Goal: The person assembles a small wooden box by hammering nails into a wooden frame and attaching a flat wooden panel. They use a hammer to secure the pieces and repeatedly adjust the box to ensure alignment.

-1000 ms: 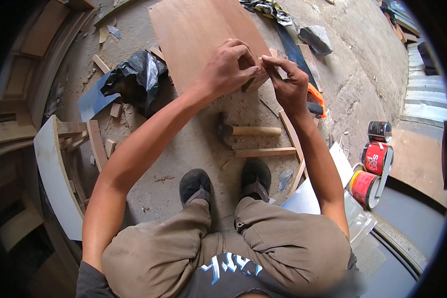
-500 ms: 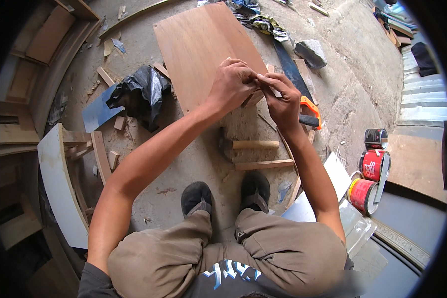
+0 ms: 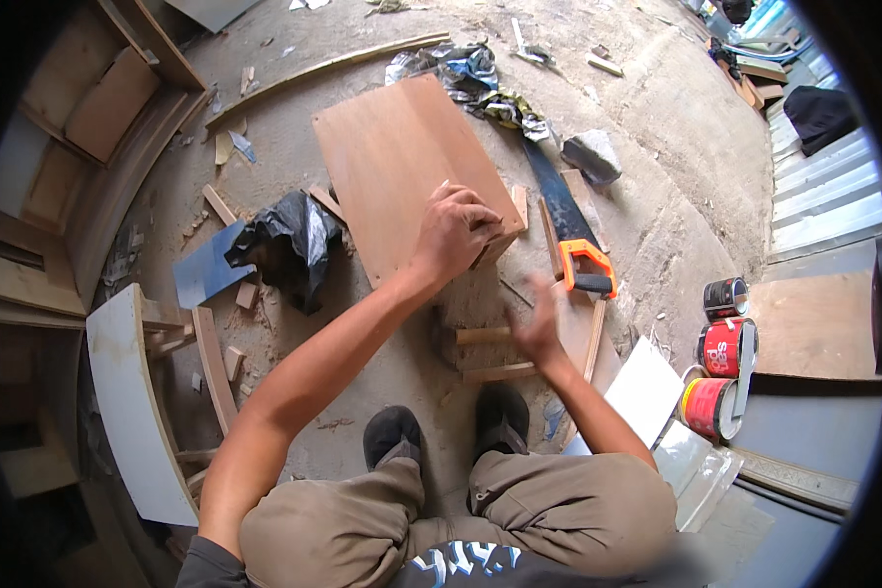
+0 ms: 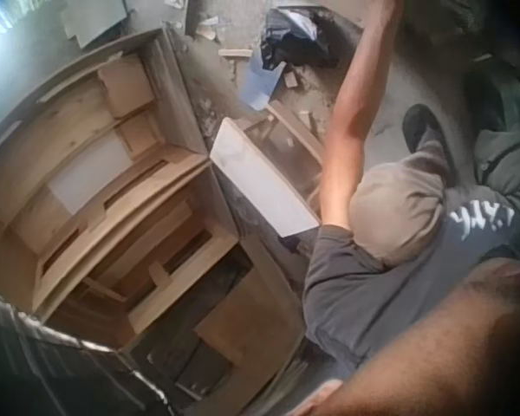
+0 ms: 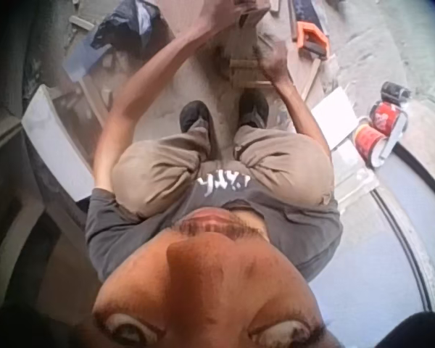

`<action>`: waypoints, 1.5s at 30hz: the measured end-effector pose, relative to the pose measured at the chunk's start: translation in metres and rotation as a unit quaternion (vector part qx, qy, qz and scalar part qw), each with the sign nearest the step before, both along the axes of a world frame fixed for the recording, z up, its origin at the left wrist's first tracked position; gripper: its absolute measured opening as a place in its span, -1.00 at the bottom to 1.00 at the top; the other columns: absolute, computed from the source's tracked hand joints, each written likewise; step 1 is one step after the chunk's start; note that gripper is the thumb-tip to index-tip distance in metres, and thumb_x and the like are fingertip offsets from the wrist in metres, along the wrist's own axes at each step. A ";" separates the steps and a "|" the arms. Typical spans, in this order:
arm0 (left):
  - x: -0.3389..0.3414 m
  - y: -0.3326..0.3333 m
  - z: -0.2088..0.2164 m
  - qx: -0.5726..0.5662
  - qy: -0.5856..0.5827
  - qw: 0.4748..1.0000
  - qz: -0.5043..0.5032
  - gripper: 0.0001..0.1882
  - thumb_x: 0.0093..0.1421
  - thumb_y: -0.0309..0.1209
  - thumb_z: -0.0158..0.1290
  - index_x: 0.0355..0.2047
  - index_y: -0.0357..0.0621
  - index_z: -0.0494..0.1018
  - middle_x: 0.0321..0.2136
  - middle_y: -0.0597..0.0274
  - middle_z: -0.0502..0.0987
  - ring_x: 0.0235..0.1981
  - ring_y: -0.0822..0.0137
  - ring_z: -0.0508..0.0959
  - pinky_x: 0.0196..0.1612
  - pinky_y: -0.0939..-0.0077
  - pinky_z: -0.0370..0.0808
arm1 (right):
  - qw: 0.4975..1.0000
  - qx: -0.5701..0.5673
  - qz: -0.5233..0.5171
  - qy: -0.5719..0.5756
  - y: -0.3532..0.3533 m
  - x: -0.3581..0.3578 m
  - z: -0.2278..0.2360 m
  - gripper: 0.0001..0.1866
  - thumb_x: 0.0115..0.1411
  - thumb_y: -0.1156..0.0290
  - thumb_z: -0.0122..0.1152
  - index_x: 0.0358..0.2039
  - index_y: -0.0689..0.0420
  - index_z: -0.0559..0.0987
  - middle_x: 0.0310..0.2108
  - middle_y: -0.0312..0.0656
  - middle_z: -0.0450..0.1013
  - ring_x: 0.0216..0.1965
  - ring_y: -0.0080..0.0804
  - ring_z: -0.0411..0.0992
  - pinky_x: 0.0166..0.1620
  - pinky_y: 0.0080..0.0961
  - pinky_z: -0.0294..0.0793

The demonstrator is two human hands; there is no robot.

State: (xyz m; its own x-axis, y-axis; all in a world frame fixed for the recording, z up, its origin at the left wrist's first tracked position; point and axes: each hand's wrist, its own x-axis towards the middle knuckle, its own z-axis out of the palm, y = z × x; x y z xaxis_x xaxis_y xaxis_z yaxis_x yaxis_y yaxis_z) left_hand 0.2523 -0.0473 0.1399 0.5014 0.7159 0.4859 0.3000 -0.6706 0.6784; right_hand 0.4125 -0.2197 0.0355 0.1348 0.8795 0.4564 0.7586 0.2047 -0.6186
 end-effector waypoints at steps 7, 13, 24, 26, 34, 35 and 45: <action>0.001 -0.004 0.000 -0.033 -0.023 0.999 0.016 -0.91 -0.09 -0.42 0.32 -0.49 -0.05 0.70 -0.48 0.26 0.60 -0.20 0.22 0.52 -0.03 0.35 0.44 | 0.949 -0.174 0.161 -0.207 -0.066 -0.006 -0.046 -0.42 -0.09 0.24 0.39 -0.02 0.16 0.48 0.01 -0.05 0.35 0.07 -0.08 0.30 0.09 -0.14 0.24; -0.004 -0.003 0.003 -0.023 0.007 1.000 0.018 -0.89 -0.04 -0.46 0.34 -0.44 -0.13 0.69 -0.43 0.26 0.62 -0.21 0.24 0.53 -0.09 0.37 0.48 | 0.938 -0.135 0.157 -0.279 -0.049 -0.002 -0.059 -0.57 -0.01 0.32 0.22 -0.07 0.10 0.51 -0.04 -0.10 0.37 0.03 -0.15 0.32 0.05 -0.18 0.24; -0.002 -0.001 -0.004 -0.013 0.008 1.000 0.013 -0.89 -0.03 -0.44 0.34 -0.44 -0.11 0.70 -0.41 0.27 0.63 -0.19 0.25 0.53 -0.06 0.38 0.48 | 0.924 -0.274 0.164 -0.210 -0.033 0.011 -0.010 -0.67 0.20 0.30 0.18 -0.06 0.18 0.49 -0.22 -0.05 0.42 -0.22 -0.03 0.45 -0.18 -0.23 0.43; -0.002 0.001 -0.002 -0.013 0.012 1.000 0.010 -0.89 -0.03 -0.43 0.34 -0.44 -0.10 0.70 -0.40 0.27 0.63 -0.18 0.26 0.53 -0.05 0.39 0.48 | 0.949 -0.249 0.147 -0.126 -0.051 0.021 -0.009 -0.67 0.25 0.23 0.18 -0.10 0.20 0.48 -0.26 -0.01 0.42 -0.27 0.03 0.47 -0.23 -0.18 0.46; 0.000 -0.003 -0.001 -0.017 0.037 0.999 0.019 -0.90 -0.03 -0.41 0.35 -0.45 -0.07 0.70 -0.37 0.29 0.64 -0.14 0.28 0.52 -0.03 0.41 0.48 | 0.991 -0.106 -0.026 0.076 -0.061 0.007 0.103 -0.79 0.28 0.35 0.23 -0.25 0.22 0.45 -0.58 -0.14 0.30 -0.59 -0.35 0.29 -0.49 -0.40 0.27; 0.000 -0.002 0.000 -0.018 0.035 0.999 0.016 -0.90 -0.03 -0.41 0.35 -0.45 -0.07 0.70 -0.37 0.30 0.64 -0.14 0.28 0.52 -0.03 0.41 0.48 | 0.992 -0.097 -0.034 0.071 -0.052 0.007 0.122 -0.80 0.29 0.39 0.21 -0.20 0.23 0.45 -0.60 -0.15 0.30 -0.59 -0.38 0.29 -0.49 -0.40 0.28; 0.000 0.001 -0.005 -0.016 0.012 1.000 0.005 -0.90 -0.04 -0.44 0.34 -0.45 -0.09 0.70 -0.38 0.31 0.63 -0.17 0.27 0.52 -0.06 0.41 0.49 | 0.991 -0.129 -0.001 0.041 -0.012 0.007 0.201 -0.69 0.29 0.46 0.15 0.00 0.28 0.41 -0.34 0.13 0.54 -0.30 0.06 0.57 -0.25 -0.22 0.50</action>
